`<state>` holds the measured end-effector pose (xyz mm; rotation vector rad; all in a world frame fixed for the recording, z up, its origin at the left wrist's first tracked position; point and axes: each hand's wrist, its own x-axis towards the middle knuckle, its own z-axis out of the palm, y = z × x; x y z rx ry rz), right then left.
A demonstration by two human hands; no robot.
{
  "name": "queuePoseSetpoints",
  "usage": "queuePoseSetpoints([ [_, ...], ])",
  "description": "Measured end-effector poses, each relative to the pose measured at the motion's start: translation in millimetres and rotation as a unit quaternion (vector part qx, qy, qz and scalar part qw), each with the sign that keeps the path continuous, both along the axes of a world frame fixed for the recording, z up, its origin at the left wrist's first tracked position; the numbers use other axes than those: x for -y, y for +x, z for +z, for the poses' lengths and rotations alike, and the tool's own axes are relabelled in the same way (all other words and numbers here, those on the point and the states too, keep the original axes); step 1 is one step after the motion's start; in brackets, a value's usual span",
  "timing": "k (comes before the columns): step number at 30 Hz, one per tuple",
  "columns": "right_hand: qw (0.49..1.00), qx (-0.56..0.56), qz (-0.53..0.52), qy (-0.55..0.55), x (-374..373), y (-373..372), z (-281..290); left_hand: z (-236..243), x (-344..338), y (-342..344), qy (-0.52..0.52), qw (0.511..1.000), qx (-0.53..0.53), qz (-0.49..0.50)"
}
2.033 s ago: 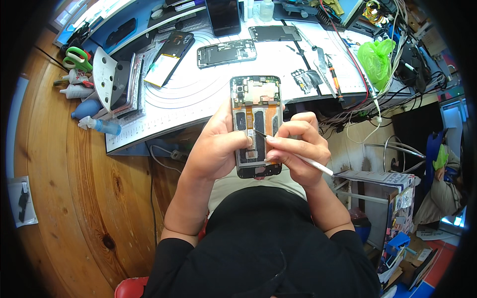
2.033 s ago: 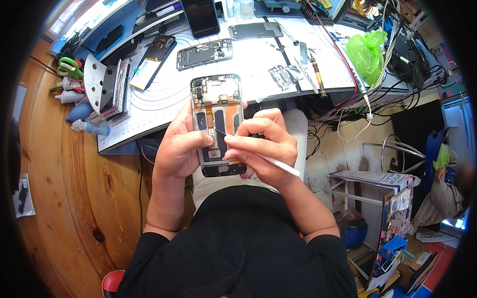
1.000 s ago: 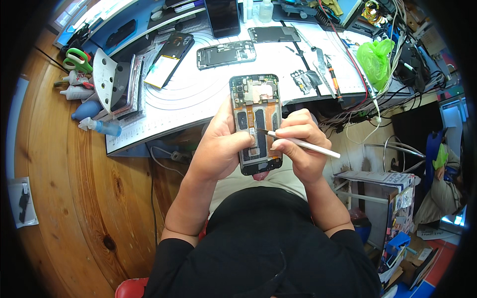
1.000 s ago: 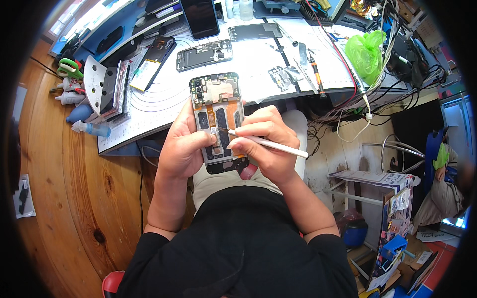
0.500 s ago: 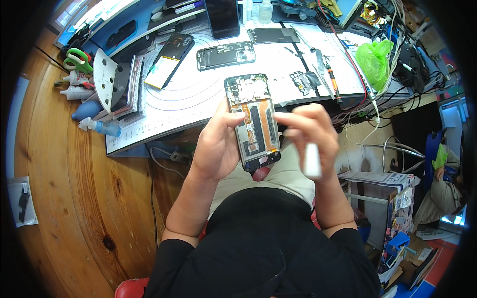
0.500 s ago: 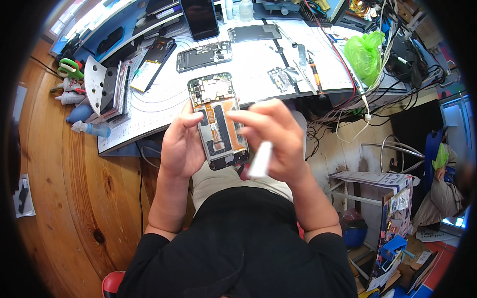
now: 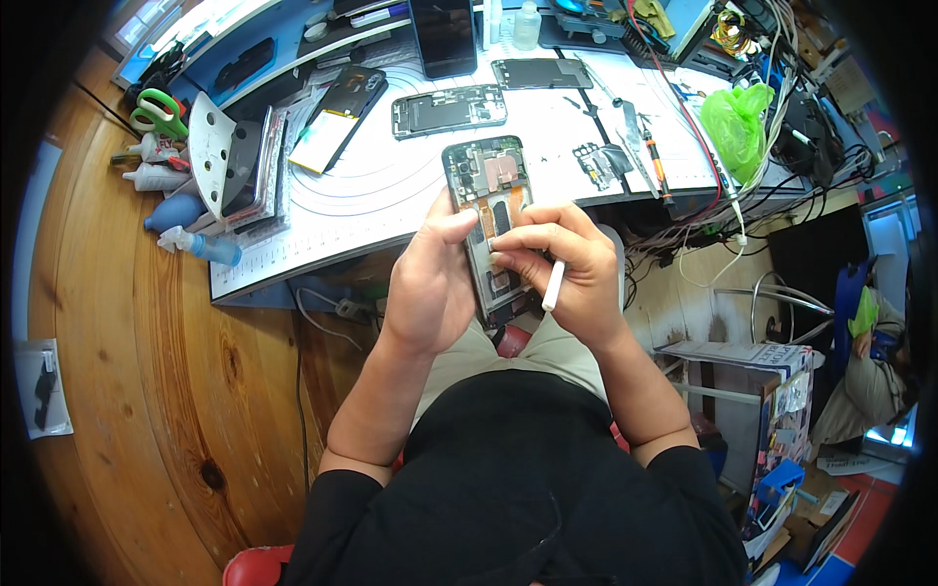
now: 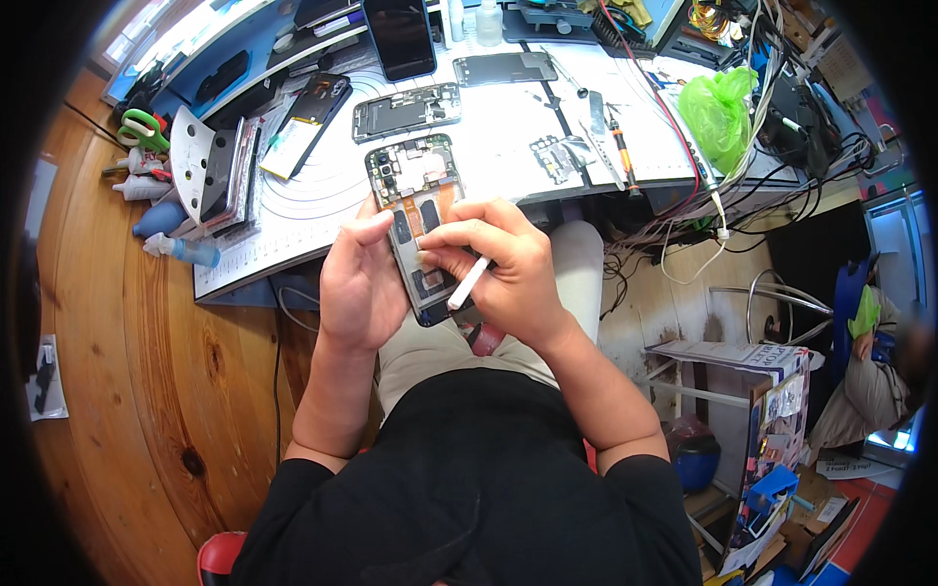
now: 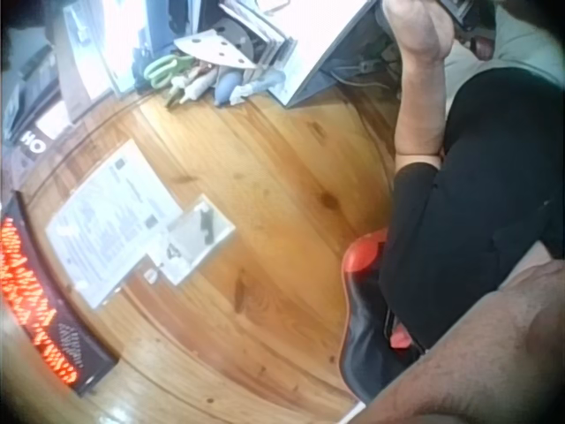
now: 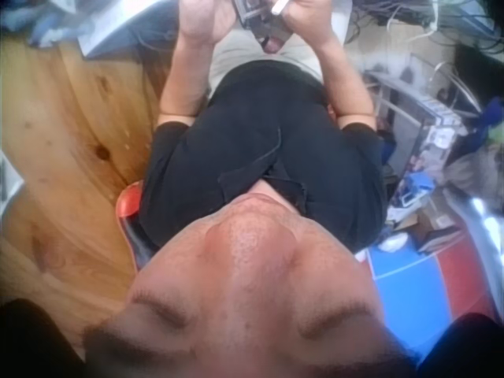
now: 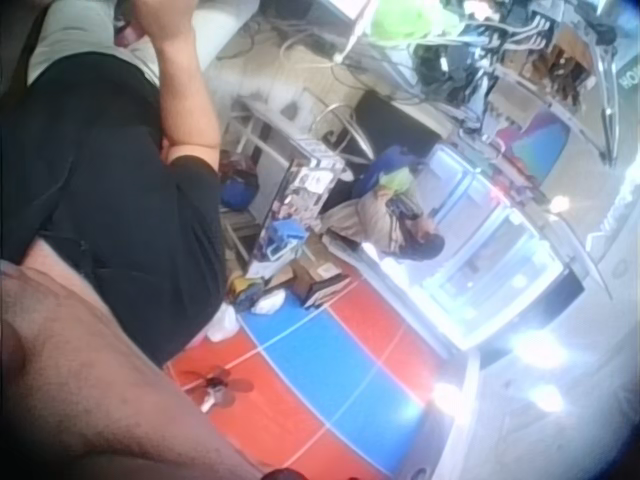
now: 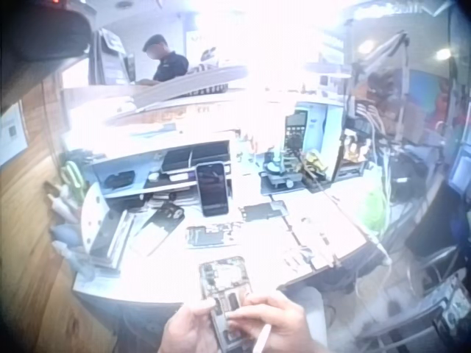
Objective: The person disassembles a mobile phone using a plastic tool to pry internal components. The person detaches ribbons and separates layers of the device while working at a bench with various parts and tools.
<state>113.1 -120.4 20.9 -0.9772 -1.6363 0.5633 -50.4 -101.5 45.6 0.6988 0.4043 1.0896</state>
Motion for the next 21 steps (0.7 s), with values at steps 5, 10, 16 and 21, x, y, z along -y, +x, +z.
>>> queuePoseSetpoints([
  [5,0.998,0.052,-0.037,0.031,-3,-2,0,-5,-1,1,-0.011,1.0,0.007,-0.005],
  [10,0.984,0.137,-0.029,0.113,-6,-1,1,-16,-3,1,-0.001,1.0,-0.008,0.002],
  [16,0.984,0.137,0.023,0.108,10,-4,2,-14,-14,-1,-0.011,0.999,0.031,0.003],
  [21,0.988,0.122,0.042,0.086,14,-2,0,-26,-14,6,-0.017,0.997,0.079,-0.01],
])
